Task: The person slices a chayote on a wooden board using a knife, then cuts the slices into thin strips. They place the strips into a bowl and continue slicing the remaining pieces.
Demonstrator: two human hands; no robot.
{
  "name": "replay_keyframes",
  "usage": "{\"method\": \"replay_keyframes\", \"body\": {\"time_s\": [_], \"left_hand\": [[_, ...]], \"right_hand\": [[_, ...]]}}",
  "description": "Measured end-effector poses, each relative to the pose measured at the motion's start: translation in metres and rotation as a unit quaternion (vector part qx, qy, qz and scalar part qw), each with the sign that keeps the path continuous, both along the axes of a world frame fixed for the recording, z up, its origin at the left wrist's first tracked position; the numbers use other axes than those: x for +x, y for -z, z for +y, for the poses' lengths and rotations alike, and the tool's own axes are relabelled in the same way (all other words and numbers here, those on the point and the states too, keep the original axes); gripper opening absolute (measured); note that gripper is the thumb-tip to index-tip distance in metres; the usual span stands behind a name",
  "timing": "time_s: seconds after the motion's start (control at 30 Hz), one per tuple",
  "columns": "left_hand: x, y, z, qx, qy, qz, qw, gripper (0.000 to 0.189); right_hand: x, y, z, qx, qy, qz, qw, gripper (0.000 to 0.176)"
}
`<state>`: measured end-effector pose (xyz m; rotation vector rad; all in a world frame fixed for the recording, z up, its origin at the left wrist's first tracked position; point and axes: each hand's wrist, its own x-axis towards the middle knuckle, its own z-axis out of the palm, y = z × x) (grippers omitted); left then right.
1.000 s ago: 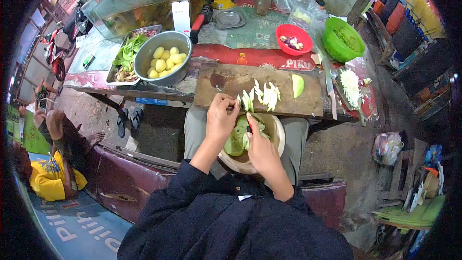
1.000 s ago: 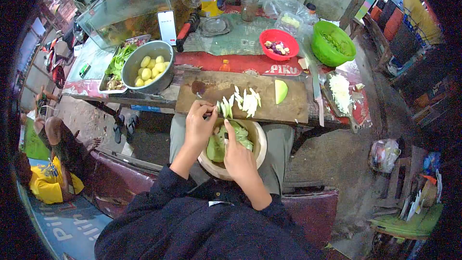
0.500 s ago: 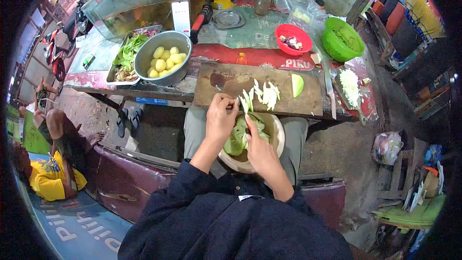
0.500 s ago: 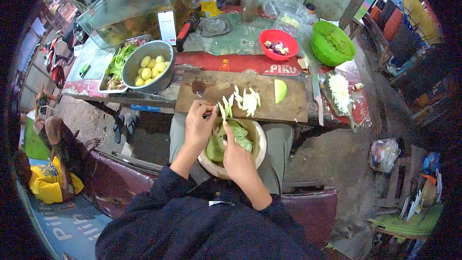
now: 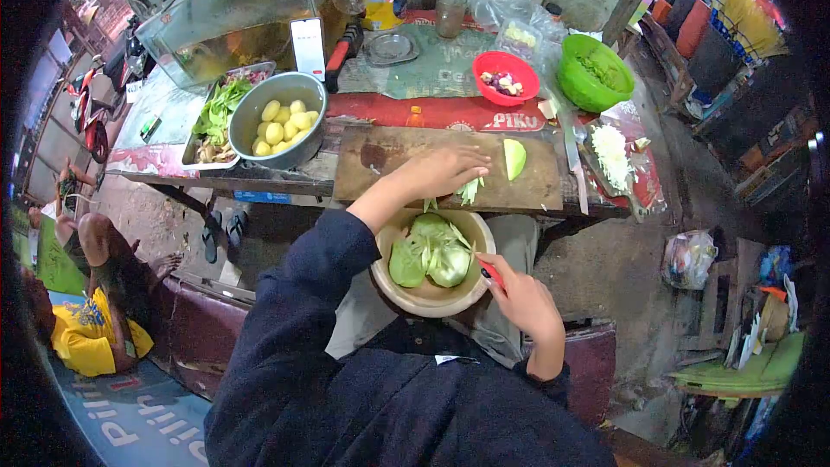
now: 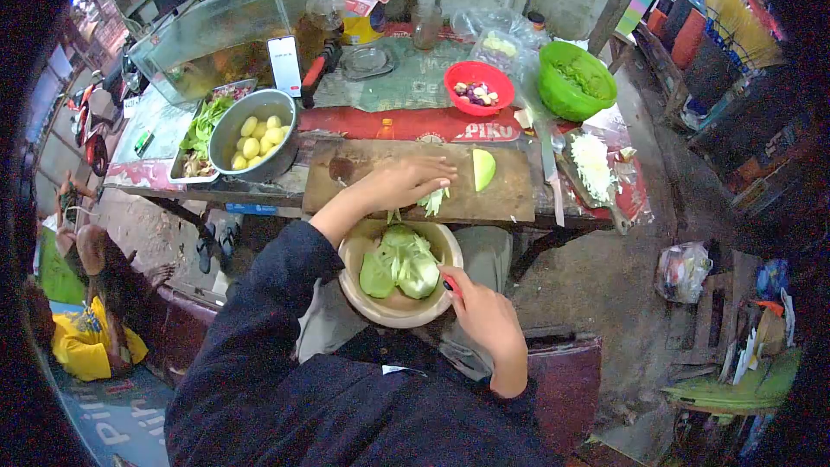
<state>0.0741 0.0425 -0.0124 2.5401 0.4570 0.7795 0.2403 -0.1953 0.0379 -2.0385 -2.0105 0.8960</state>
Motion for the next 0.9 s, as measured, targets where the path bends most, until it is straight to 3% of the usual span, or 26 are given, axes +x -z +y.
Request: {"method": "replay_keyframes", "body": {"time_s": [0.13, 0.2, 0.37, 0.47, 0.63, 0.7, 0.73, 0.9], "left_hand": [[-0.018, 0.005, -0.003, -0.044, -0.006, 0.040, 0.998, 0.038], [-0.034, 0.006, -0.010, -0.126, -0.027, 0.041, 0.991, 0.036], [-0.057, 0.007, -0.062, -0.107, -0.090, -0.004, 0.990, 0.034], [-0.067, -0.007, -0.095, -0.194, -0.103, 0.020, 0.975, 0.030], [-0.058, 0.004, -0.143, -0.189, -0.164, 0.016, 0.968, 0.031], [-0.047, 0.000, -0.165, 0.034, -0.166, 0.053, 0.984, 0.040], [-0.043, 0.009, -0.174, 0.045, -0.171, 0.086, 0.981, 0.048], [-0.053, 0.022, -0.182, 0.063, -0.247, 0.101, 0.962, 0.045]], "right_hand": [[0.014, 0.003, -0.006, -0.006, 0.023, 0.040, 0.999, 0.043], [0.019, -0.002, -0.008, -0.017, 0.028, 0.052, 0.998, 0.044], [0.034, -0.007, -0.010, -0.004, 0.022, 0.086, 0.996, 0.044], [0.036, -0.022, -0.010, -0.011, 0.018, 0.079, 0.997, 0.044], [0.029, -0.014, -0.010, 0.028, -0.013, 0.028, 0.999, 0.045], [0.024, -0.010, -0.007, 0.059, -0.039, 0.013, 0.997, 0.040], [0.021, -0.011, -0.007, 0.058, -0.039, 0.012, 0.997, 0.040], [0.018, -0.022, -0.008, 0.049, -0.032, -0.028, 0.998, 0.041]]}}
